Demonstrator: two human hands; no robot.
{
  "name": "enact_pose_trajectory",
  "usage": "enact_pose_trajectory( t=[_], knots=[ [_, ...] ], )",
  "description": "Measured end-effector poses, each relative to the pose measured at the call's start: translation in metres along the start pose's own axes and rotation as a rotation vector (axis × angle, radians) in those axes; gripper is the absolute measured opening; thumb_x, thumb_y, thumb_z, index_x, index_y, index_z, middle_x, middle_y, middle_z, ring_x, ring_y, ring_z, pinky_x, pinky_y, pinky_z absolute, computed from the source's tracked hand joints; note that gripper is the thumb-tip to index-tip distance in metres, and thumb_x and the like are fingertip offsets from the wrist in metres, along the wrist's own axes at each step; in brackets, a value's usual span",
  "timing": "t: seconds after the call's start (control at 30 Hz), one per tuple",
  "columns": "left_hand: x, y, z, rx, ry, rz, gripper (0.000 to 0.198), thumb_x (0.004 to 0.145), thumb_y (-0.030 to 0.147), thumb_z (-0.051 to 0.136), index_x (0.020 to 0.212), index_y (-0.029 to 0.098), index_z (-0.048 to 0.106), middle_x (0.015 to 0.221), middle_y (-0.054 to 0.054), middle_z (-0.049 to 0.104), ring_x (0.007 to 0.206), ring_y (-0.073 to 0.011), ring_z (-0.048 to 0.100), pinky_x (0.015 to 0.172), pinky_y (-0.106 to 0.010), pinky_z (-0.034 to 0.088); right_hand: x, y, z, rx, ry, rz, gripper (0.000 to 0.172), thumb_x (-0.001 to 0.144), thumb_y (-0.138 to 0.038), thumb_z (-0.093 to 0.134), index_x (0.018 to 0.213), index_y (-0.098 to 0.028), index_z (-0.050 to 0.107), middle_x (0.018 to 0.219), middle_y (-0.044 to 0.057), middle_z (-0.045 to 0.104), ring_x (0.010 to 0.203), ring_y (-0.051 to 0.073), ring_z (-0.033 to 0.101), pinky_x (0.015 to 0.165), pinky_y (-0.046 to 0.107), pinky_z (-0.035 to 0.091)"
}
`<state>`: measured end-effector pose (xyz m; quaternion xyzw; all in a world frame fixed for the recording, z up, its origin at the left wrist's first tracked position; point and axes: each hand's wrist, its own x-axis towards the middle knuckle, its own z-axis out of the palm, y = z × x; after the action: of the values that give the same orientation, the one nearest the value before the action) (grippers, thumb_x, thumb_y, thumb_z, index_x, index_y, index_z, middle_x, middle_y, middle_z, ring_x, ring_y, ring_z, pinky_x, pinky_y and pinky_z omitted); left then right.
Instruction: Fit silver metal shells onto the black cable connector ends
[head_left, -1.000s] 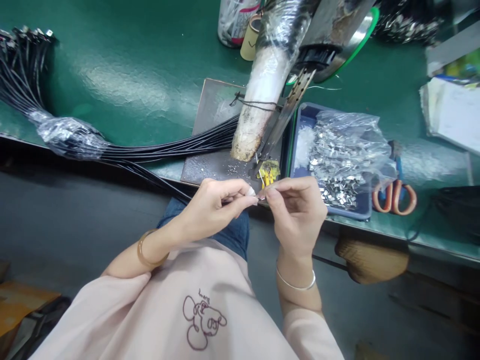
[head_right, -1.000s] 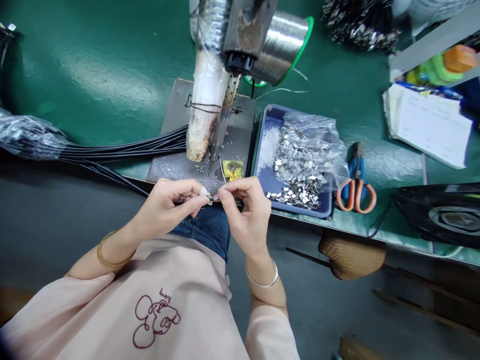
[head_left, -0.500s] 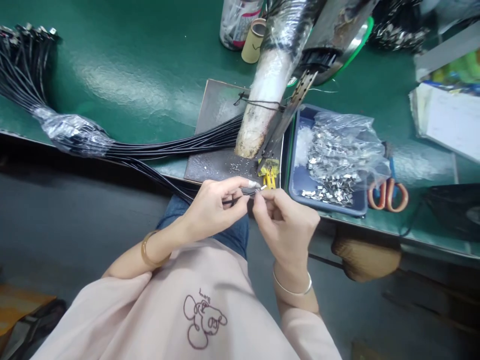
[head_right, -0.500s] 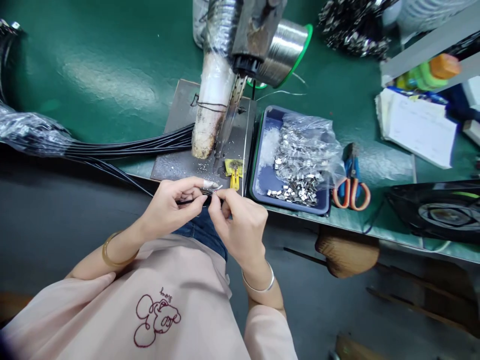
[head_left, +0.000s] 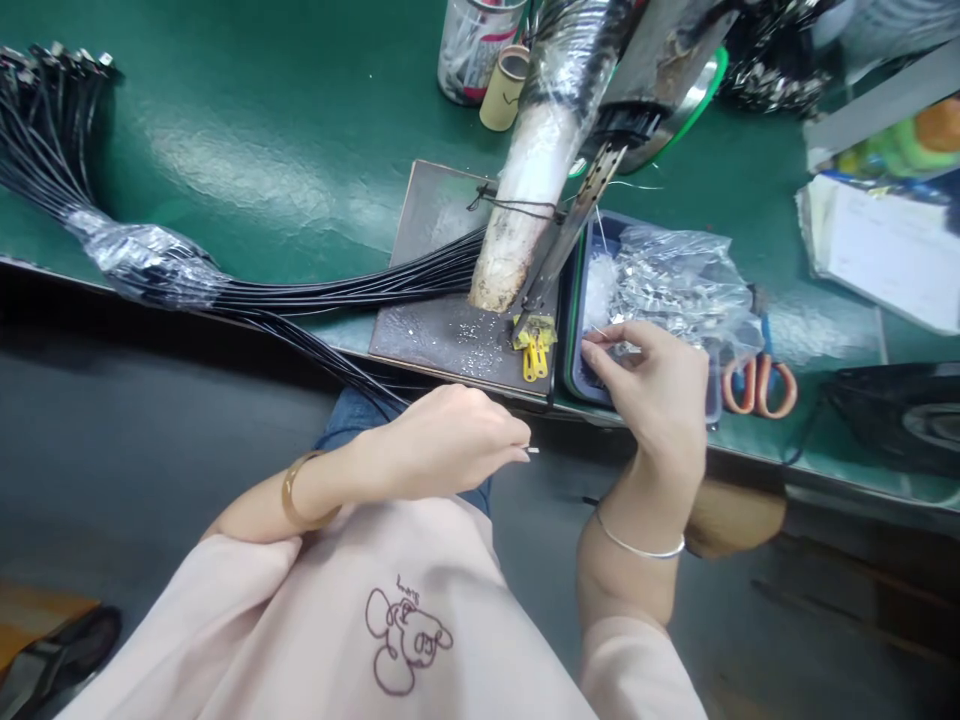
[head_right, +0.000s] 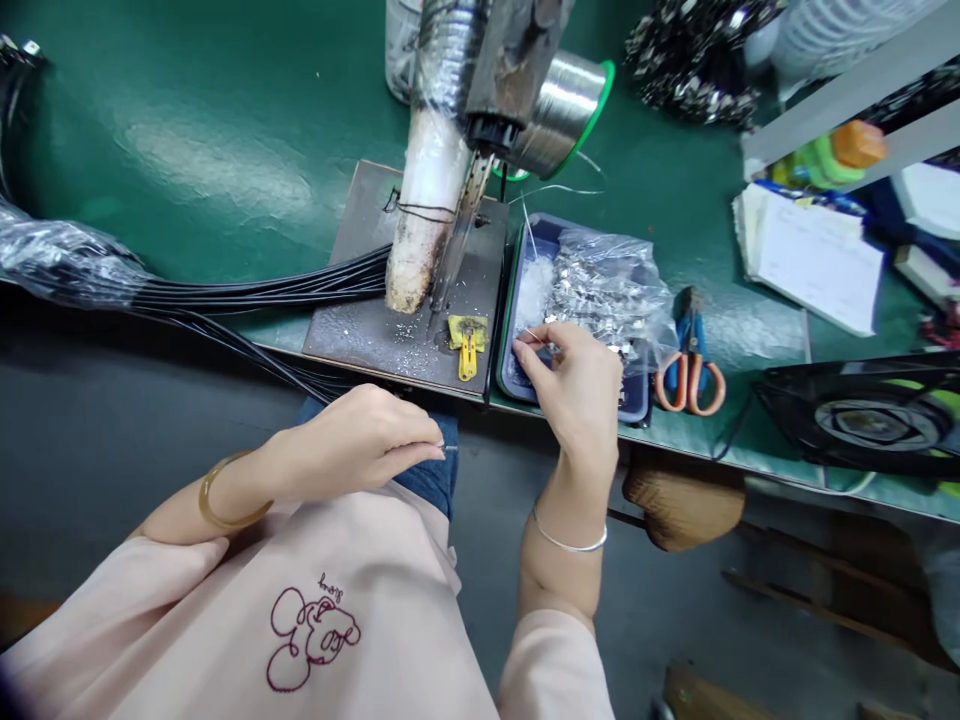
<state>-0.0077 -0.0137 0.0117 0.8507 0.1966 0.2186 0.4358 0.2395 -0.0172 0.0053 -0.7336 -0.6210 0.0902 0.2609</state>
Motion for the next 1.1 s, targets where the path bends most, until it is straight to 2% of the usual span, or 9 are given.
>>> enact_pose_trajectory(
  t=[0.1,0.2,0.3,0.53,0.7,0.77,0.87,0.93,1.1],
  knots=[
    [0.001,-0.010,-0.008,-0.376,-0.074,-0.111,0.025,0.089,0.022,0.065,0.065,0.014,0.066,0.053,0.002,0.057,0.048,-0.0065,0.043,0.051,-0.021,0.034,0.003,-0.001,-0.002,-0.015,-0.087,0.042,0.016,0.077,-0.035,0.068,0.068,-0.021,0.064,0.048,-0.006,0.053,0.044,0.011,0.041,0.054,0.029,0.033],
    [-0.001,-0.021,-0.009,-0.688,0.128,-0.333,0.026,0.083,0.031,0.071,0.065,0.013,0.067,0.056,0.000,0.060,0.049,-0.0065,0.045,0.049,-0.019,0.035,-0.004,-0.006,-0.007,-0.052,-0.046,0.090,0.017,0.079,-0.035,0.068,0.071,-0.022,0.062,0.043,-0.009,0.044,0.041,0.012,0.039,0.055,0.030,0.034],
    [-0.003,-0.027,-0.005,-0.791,0.348,-0.423,0.027,0.077,0.037,0.077,0.067,0.013,0.068,0.061,-0.001,0.063,0.053,-0.0068,0.049,0.051,-0.019,0.039,-0.013,-0.007,-0.010,-0.079,0.101,0.090,0.014,0.082,-0.036,0.065,0.075,-0.023,0.062,0.046,-0.007,0.047,0.043,0.014,0.044,0.057,0.032,0.036],
    [-0.001,-0.023,0.003,-0.720,0.452,-0.411,0.013,0.078,0.027,0.071,0.080,0.014,0.070,0.056,0.002,0.056,0.049,-0.0072,0.047,0.049,-0.020,0.039,-0.018,0.003,0.003,-0.128,0.231,-0.088,0.018,0.087,-0.031,0.058,0.077,-0.021,0.069,0.071,0.002,0.068,0.055,0.016,0.053,0.059,0.031,0.040],
    [0.004,-0.016,0.005,-0.670,0.517,-0.406,0.008,0.078,0.021,0.067,0.078,0.014,0.065,0.052,0.004,0.051,0.046,-0.0059,0.042,0.047,-0.019,0.035,-0.026,-0.018,0.005,0.150,0.490,-0.097,0.007,0.083,-0.022,0.070,0.080,-0.024,0.076,0.073,0.004,0.069,0.057,0.015,0.054,0.049,0.030,0.037],
    [0.006,-0.012,0.006,-0.626,0.555,-0.392,0.008,0.077,0.020,0.066,0.075,0.014,0.061,0.053,0.005,0.049,0.047,-0.0054,0.041,0.047,-0.018,0.034,-0.036,-0.033,0.007,0.366,0.485,-0.095,0.006,0.081,-0.021,0.073,0.084,-0.024,0.077,0.079,0.004,0.071,0.064,0.016,0.060,0.047,0.028,0.037],
    [0.007,-0.007,0.007,-0.528,0.611,-0.374,0.011,0.076,0.018,0.067,0.070,0.015,0.057,0.056,0.005,0.049,0.049,-0.0047,0.041,0.047,-0.017,0.034,-0.052,-0.053,0.015,0.526,0.284,-0.071,0.007,0.082,-0.025,0.074,0.089,-0.024,0.077,0.083,0.002,0.071,0.060,0.012,0.059,0.045,0.025,0.038],
    [0.007,-0.005,0.009,-0.462,0.630,-0.356,0.012,0.077,0.018,0.066,0.070,0.016,0.056,0.057,0.005,0.050,0.049,-0.0041,0.040,0.046,-0.016,0.033,-0.060,-0.062,0.022,0.534,0.214,-0.055,0.008,0.085,-0.025,0.072,0.093,-0.024,0.076,0.086,0.001,0.072,0.052,0.008,0.052,0.043,0.024,0.036],
    [0.004,-0.006,0.013,-0.220,0.649,-0.274,0.015,0.080,0.015,0.063,0.068,0.016,0.055,0.056,0.007,0.046,0.049,-0.0033,0.038,0.046,-0.013,0.032,-0.064,-0.070,0.033,0.548,0.218,-0.079,0.017,0.087,-0.017,0.069,0.101,-0.026,0.074,0.083,-0.004,0.071,0.042,0.003,0.031,0.040,0.022,0.030]
  ],
)
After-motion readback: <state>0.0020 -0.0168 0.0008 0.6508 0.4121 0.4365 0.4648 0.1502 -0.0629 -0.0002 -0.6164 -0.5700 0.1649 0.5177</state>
